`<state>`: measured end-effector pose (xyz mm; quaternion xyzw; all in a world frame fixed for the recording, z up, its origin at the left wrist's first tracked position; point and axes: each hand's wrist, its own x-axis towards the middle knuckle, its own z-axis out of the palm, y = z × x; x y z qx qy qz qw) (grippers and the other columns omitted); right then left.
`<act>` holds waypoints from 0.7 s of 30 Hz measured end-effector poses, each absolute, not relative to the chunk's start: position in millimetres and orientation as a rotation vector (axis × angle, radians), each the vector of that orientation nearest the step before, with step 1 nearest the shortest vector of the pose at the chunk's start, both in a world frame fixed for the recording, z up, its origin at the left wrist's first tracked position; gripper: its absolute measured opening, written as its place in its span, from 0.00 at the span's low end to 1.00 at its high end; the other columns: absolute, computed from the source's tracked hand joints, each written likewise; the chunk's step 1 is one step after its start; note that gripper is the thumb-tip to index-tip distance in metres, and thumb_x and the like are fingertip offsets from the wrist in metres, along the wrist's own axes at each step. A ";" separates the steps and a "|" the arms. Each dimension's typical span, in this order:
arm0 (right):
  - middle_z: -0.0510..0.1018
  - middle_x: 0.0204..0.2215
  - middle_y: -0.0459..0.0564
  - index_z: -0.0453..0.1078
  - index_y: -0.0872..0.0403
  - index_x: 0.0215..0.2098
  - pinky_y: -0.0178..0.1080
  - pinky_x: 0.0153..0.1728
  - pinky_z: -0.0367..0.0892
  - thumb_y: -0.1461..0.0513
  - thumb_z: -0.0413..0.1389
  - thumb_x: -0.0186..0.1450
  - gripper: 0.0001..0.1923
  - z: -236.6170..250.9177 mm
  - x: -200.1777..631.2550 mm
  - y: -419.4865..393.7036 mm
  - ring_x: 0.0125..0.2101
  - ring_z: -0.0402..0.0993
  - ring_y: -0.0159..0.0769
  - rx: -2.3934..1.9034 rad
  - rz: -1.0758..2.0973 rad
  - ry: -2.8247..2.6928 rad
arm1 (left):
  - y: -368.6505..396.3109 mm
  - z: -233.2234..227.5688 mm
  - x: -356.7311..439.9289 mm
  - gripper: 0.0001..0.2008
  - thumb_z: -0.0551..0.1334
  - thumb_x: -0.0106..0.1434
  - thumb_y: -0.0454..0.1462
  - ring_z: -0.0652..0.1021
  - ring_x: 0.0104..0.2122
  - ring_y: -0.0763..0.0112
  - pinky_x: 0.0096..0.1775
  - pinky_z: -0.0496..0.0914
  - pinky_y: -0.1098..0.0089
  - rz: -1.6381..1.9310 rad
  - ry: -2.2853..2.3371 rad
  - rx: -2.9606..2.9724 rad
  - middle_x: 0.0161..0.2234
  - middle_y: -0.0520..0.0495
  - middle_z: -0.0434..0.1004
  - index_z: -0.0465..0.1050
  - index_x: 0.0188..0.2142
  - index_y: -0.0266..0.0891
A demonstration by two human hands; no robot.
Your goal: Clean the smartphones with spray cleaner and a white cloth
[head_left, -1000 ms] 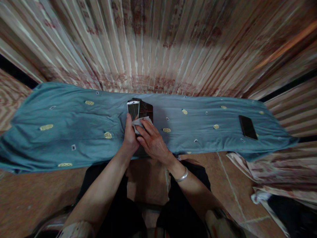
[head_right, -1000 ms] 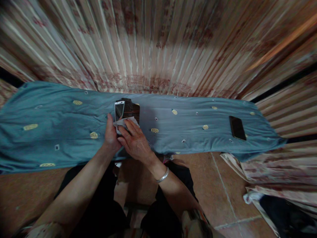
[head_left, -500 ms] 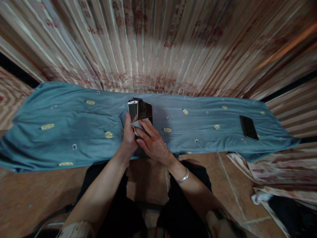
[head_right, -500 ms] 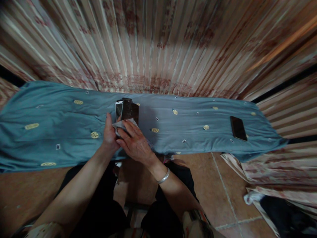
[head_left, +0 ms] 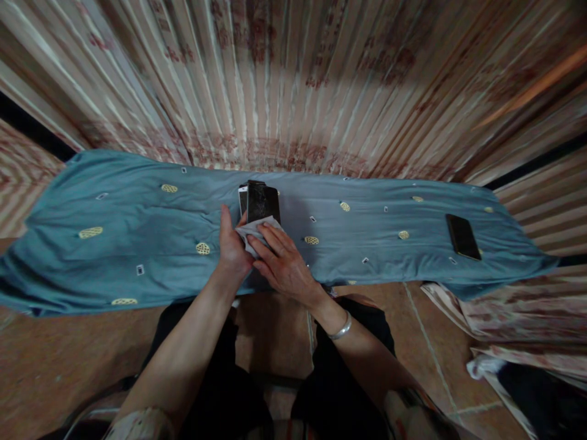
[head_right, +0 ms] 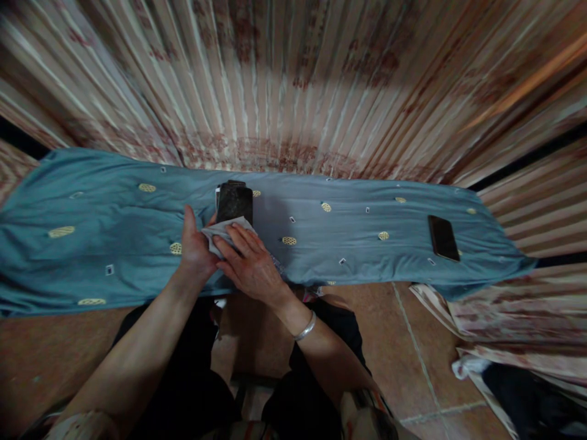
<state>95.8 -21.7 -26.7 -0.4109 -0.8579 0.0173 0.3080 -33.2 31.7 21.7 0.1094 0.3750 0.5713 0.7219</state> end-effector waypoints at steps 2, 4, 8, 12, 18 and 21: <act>0.67 0.73 0.59 0.66 0.54 0.73 0.54 0.76 0.58 0.55 0.48 0.80 0.26 -27.0 96.6 -22.2 0.76 0.55 0.45 -1.098 0.045 -2.277 | 31.6 24.1 -34.2 0.39 0.47 0.73 0.64 0.85 0.53 0.47 0.54 0.81 0.54 1.281 0.822 0.228 0.45 0.37 0.88 0.80 0.54 0.37; 0.66 0.73 0.59 0.65 0.54 0.73 0.55 0.76 0.57 0.55 0.49 0.80 0.26 -26.9 98.1 -22.8 0.76 0.55 0.45 -1.103 0.048 -2.291 | 31.0 25.0 -36.0 0.39 0.48 0.72 0.64 0.84 0.55 0.46 0.54 0.80 0.53 1.299 0.808 0.241 0.47 0.36 0.87 0.79 0.56 0.36; 0.66 0.74 0.59 0.64 0.54 0.73 0.55 0.76 0.57 0.56 0.50 0.80 0.26 -26.8 100.8 -24.3 0.77 0.54 0.46 -1.134 0.042 -2.304 | 29.4 24.8 -39.9 0.37 0.53 0.70 0.64 0.83 0.57 0.44 0.56 0.79 0.50 1.319 0.788 0.259 0.51 0.34 0.86 0.78 0.57 0.38; 0.66 0.73 0.63 0.65 0.56 0.73 0.57 0.74 0.59 0.55 0.51 0.80 0.27 -28.8 101.8 -25.8 0.78 0.50 0.51 -1.149 0.010 -2.264 | 27.4 30.0 -41.0 0.37 0.52 0.71 0.63 0.82 0.59 0.44 0.58 0.77 0.49 1.294 0.788 0.228 0.51 0.34 0.86 0.77 0.59 0.37; 0.60 0.76 0.63 0.63 0.54 0.74 0.60 0.74 0.60 0.55 0.53 0.79 0.28 -32.1 102.3 -26.1 0.78 0.48 0.53 -1.204 0.069 -2.229 | 25.6 41.6 -38.7 0.37 0.44 0.75 0.60 0.82 0.58 0.49 0.59 0.76 0.51 1.270 0.798 0.213 0.49 0.37 0.87 0.75 0.61 0.38; 0.60 0.76 0.64 0.64 0.55 0.73 0.60 0.74 0.60 0.54 0.52 0.79 0.28 -33.1 101.7 -25.4 0.78 0.50 0.52 -1.217 0.083 -2.208 | 26.6 38.5 -38.2 0.37 0.44 0.75 0.61 0.83 0.56 0.49 0.57 0.78 0.51 1.270 0.797 0.237 0.48 0.38 0.87 0.77 0.60 0.39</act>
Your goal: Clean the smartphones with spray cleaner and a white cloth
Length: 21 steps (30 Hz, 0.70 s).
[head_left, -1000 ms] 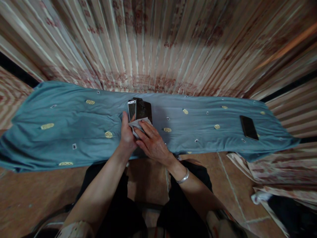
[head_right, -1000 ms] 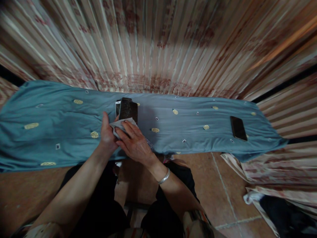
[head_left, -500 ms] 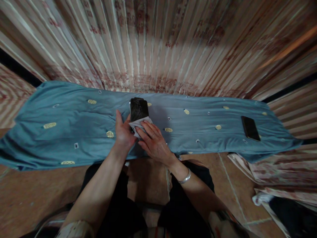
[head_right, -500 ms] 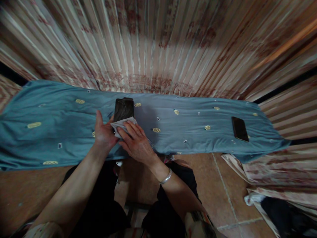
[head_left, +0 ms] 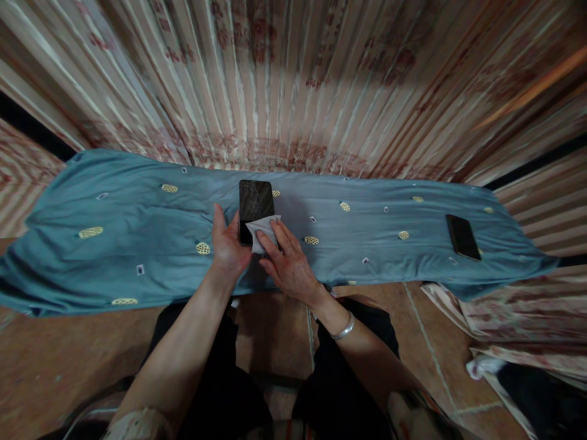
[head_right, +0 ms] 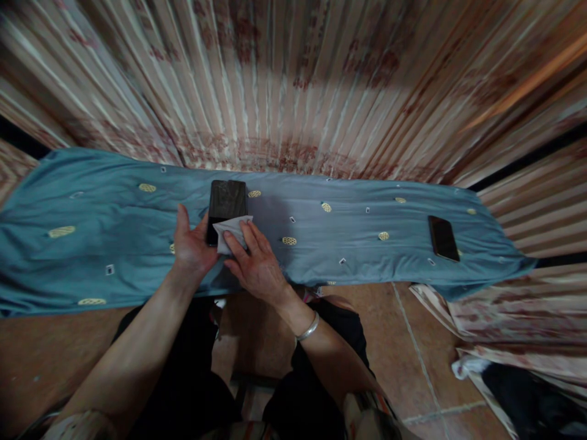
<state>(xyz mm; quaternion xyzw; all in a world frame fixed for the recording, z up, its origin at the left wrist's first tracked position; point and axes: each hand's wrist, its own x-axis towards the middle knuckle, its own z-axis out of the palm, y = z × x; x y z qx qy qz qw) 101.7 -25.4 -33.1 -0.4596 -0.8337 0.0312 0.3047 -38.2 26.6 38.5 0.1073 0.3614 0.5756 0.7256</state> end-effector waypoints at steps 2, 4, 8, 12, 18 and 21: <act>0.59 0.76 0.64 0.64 0.56 0.73 0.59 0.74 0.60 0.54 0.51 0.79 0.27 -33.8 101.5 -24.7 0.78 0.50 0.52 -1.225 0.088 -2.195 | 27.6 33.9 -38.3 0.37 0.45 0.74 0.61 0.83 0.55 0.48 0.55 0.79 0.52 1.273 0.794 0.269 0.48 0.38 0.87 0.79 0.59 0.40; 0.59 0.76 0.64 0.64 0.55 0.73 0.59 0.74 0.60 0.54 0.50 0.79 0.27 -34.1 102.1 -23.9 0.78 0.50 0.51 -1.235 0.090 -2.181 | 28.3 29.8 -38.3 0.36 0.47 0.74 0.62 0.83 0.55 0.48 0.53 0.79 0.53 1.270 0.798 0.299 0.49 0.38 0.87 0.80 0.58 0.41; 0.60 0.75 0.65 0.64 0.56 0.72 0.57 0.74 0.61 0.54 0.48 0.80 0.27 -33.5 105.3 -22.7 0.78 0.51 0.49 -1.228 0.062 -2.166 | 28.1 27.1 -36.7 0.36 0.48 0.73 0.62 0.83 0.55 0.48 0.54 0.79 0.52 1.260 0.822 0.334 0.49 0.38 0.86 0.80 0.57 0.41; 0.60 0.75 0.67 0.65 0.57 0.72 0.57 0.74 0.61 0.54 0.48 0.80 0.27 -32.5 109.0 -20.4 0.77 0.53 0.50 -1.238 0.047 -2.152 | 26.0 27.8 -33.0 0.35 0.47 0.74 0.61 0.82 0.57 0.48 0.55 0.78 0.51 1.242 0.821 0.341 0.50 0.39 0.86 0.79 0.57 0.41; 0.60 0.76 0.62 0.64 0.53 0.73 0.59 0.74 0.61 0.53 0.49 0.80 0.27 -34.4 114.9 -13.9 0.77 0.54 0.50 -1.293 0.103 -2.107 | 22.9 23.8 -29.6 0.34 0.48 0.74 0.61 0.82 0.58 0.48 0.56 0.79 0.53 1.203 0.773 0.337 0.49 0.39 0.87 0.81 0.53 0.40; 0.60 0.76 0.62 0.63 0.52 0.74 0.59 0.74 0.61 0.52 0.49 0.80 0.28 -35.9 118.6 -11.5 0.77 0.54 0.50 -1.301 0.106 -2.088 | 21.9 22.2 -28.9 0.33 0.49 0.74 0.61 0.82 0.58 0.49 0.55 0.80 0.53 1.182 0.773 0.333 0.48 0.40 0.88 0.82 0.53 0.42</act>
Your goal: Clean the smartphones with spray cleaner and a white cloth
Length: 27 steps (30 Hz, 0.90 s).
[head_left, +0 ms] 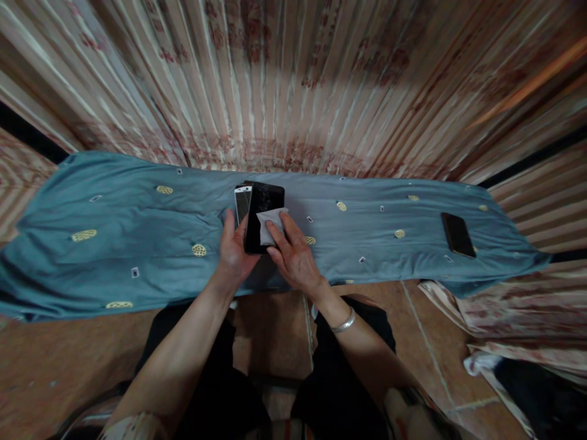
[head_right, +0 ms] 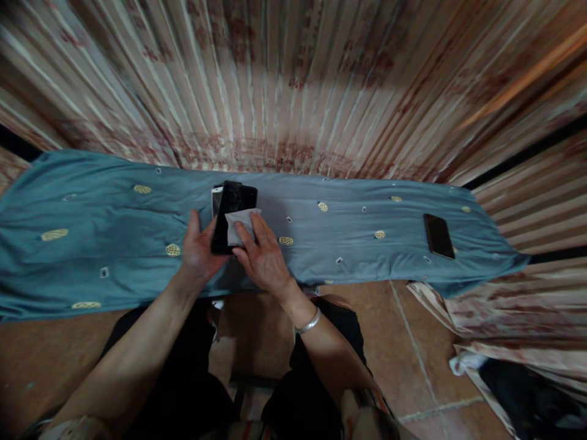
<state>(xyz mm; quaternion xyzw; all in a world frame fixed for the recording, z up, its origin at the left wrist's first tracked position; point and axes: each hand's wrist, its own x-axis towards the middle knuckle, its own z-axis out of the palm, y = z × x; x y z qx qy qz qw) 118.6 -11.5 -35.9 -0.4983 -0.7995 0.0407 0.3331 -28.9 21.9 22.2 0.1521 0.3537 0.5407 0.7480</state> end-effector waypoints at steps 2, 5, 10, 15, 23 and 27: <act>0.60 0.76 0.60 0.62 0.49 0.74 0.58 0.74 0.61 0.52 0.48 0.80 0.28 -36.7 120.9 -10.5 0.77 0.53 0.48 -1.302 0.092 -2.073 | 21.2 22.1 -28.3 0.32 0.49 0.75 0.59 0.83 0.57 0.49 0.55 0.80 0.54 1.174 0.777 0.328 0.48 0.39 0.88 0.82 0.53 0.41; 0.60 0.76 0.60 0.61 0.49 0.75 0.56 0.74 0.61 0.52 0.47 0.80 0.28 -37.3 123.9 -9.1 0.77 0.53 0.46 -1.288 0.065 -2.053 | 20.4 21.8 -27.4 0.32 0.50 0.75 0.59 0.83 0.56 0.49 0.54 0.80 0.54 1.157 0.766 0.334 0.48 0.40 0.88 0.82 0.55 0.42; 0.60 0.76 0.58 0.59 0.48 0.75 0.56 0.74 0.60 0.52 0.47 0.80 0.28 -36.0 127.8 -6.2 0.77 0.53 0.45 -1.316 0.090 -2.019 | 19.1 18.2 -26.1 0.33 0.50 0.75 0.60 0.84 0.56 0.50 0.55 0.79 0.53 1.119 0.740 0.342 0.51 0.40 0.87 0.79 0.60 0.42; 0.59 0.76 0.63 0.62 0.54 0.74 0.55 0.75 0.59 0.52 0.45 0.81 0.28 -33.1 132.4 -3.0 0.77 0.54 0.48 -1.341 0.114 -1.977 | 16.3 17.6 -23.0 0.33 0.49 0.75 0.59 0.84 0.55 0.50 0.56 0.79 0.54 1.080 0.719 0.336 0.52 0.40 0.87 0.78 0.62 0.41; 0.57 0.77 0.62 0.55 0.53 0.78 0.57 0.74 0.59 0.53 0.44 0.81 0.30 -35.0 141.6 4.8 0.78 0.52 0.48 -1.388 0.101 -1.918 | 12.9 20.0 -16.2 0.32 0.52 0.75 0.59 0.85 0.54 0.53 0.56 0.78 0.58 1.043 0.708 0.356 0.47 0.42 0.88 0.79 0.61 0.42; 0.57 0.77 0.63 0.50 0.54 0.79 0.59 0.74 0.60 0.53 0.42 0.81 0.32 -36.9 146.0 8.6 0.77 0.52 0.48 -1.391 0.063 -1.891 | 11.8 19.0 -13.0 0.31 0.53 0.75 0.58 0.85 0.53 0.55 0.56 0.78 0.60 1.045 0.716 0.367 0.44 0.43 0.89 0.80 0.60 0.41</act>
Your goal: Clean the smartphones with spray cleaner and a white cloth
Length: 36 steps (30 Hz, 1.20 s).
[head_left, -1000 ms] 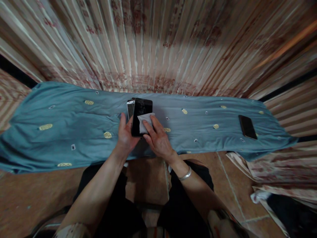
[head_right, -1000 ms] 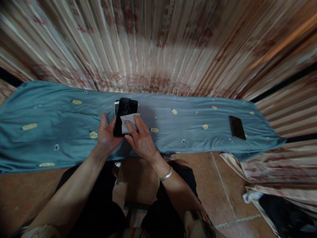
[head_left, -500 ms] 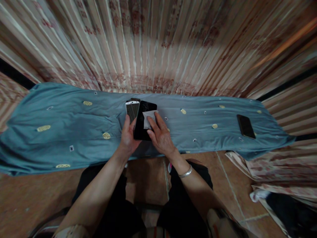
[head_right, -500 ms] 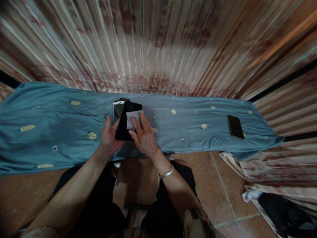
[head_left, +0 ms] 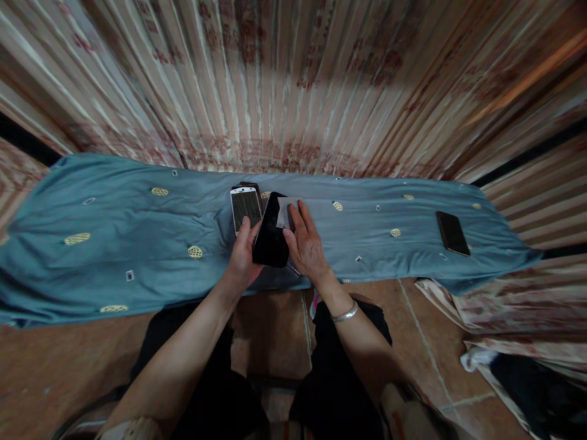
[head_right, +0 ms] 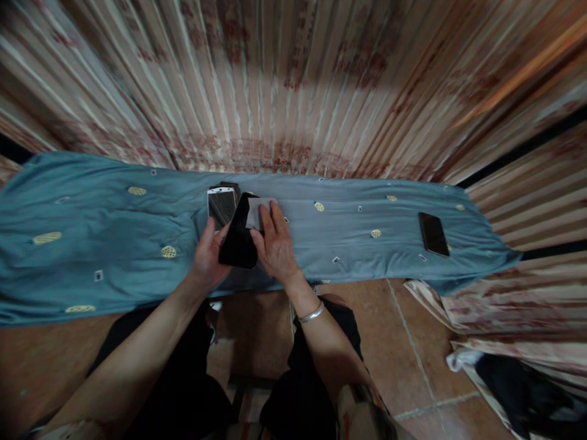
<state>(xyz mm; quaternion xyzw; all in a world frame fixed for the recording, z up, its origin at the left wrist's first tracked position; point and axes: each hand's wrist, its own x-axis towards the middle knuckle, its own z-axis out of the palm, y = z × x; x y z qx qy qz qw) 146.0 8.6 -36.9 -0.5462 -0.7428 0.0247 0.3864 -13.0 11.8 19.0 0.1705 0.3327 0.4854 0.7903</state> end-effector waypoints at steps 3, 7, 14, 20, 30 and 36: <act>0.59 0.76 0.64 0.50 0.57 0.79 0.57 0.75 0.59 0.53 0.41 0.81 0.32 -36.9 148.1 10.6 0.77 0.53 0.47 -1.394 0.039 -1.885 | 10.2 19.2 -10.8 0.31 0.51 0.77 0.56 0.85 0.53 0.55 0.56 0.78 0.60 1.031 0.702 0.388 0.44 0.43 0.89 0.80 0.60 0.39; 0.59 0.76 0.63 0.50 0.56 0.79 0.59 0.75 0.59 0.53 0.42 0.81 0.32 -36.7 149.5 12.4 0.77 0.53 0.47 -1.397 0.053 -1.884 | 9.1 18.3 -8.5 0.30 0.49 0.78 0.54 0.85 0.54 0.55 0.57 0.77 0.60 1.037 0.698 0.394 0.45 0.43 0.89 0.80 0.60 0.39; 0.62 0.75 0.64 0.54 0.57 0.78 0.65 0.75 0.56 0.51 0.41 0.81 0.32 -35.9 148.6 14.2 0.77 0.53 0.51 -1.384 0.066 -1.891 | 8.3 14.6 -7.0 0.29 0.54 0.76 0.54 0.84 0.56 0.52 0.57 0.78 0.58 1.025 0.691 0.401 0.49 0.41 0.89 0.78 0.63 0.39; 0.64 0.74 0.60 0.53 0.53 0.79 0.60 0.75 0.57 0.50 0.42 0.81 0.32 -35.1 146.5 15.5 0.77 0.54 0.49 -1.407 -0.010 -1.922 | 4.0 11.0 -4.4 0.29 0.56 0.76 0.53 0.85 0.54 0.51 0.56 0.79 0.59 0.967 0.739 0.404 0.49 0.41 0.89 0.76 0.65 0.37; 0.62 0.76 0.61 0.60 0.55 0.76 0.58 0.76 0.54 0.50 0.45 0.81 0.31 -32.0 140.7 8.2 0.78 0.51 0.49 -1.394 0.040 -2.001 | 6.5 10.5 -2.9 0.28 0.52 0.78 0.50 0.80 0.62 0.51 0.64 0.73 0.57 1.024 0.733 0.463 0.53 0.42 0.87 0.78 0.64 0.37; 0.63 0.75 0.62 0.62 0.57 0.74 0.57 0.76 0.57 0.50 0.45 0.81 0.30 -33.5 130.4 3.0 0.77 0.52 0.48 -1.340 0.029 -2.073 | 9.1 7.8 -7.8 0.29 0.60 0.73 0.55 0.78 0.64 0.47 0.66 0.71 0.54 1.082 0.727 0.485 0.58 0.42 0.85 0.78 0.64 0.41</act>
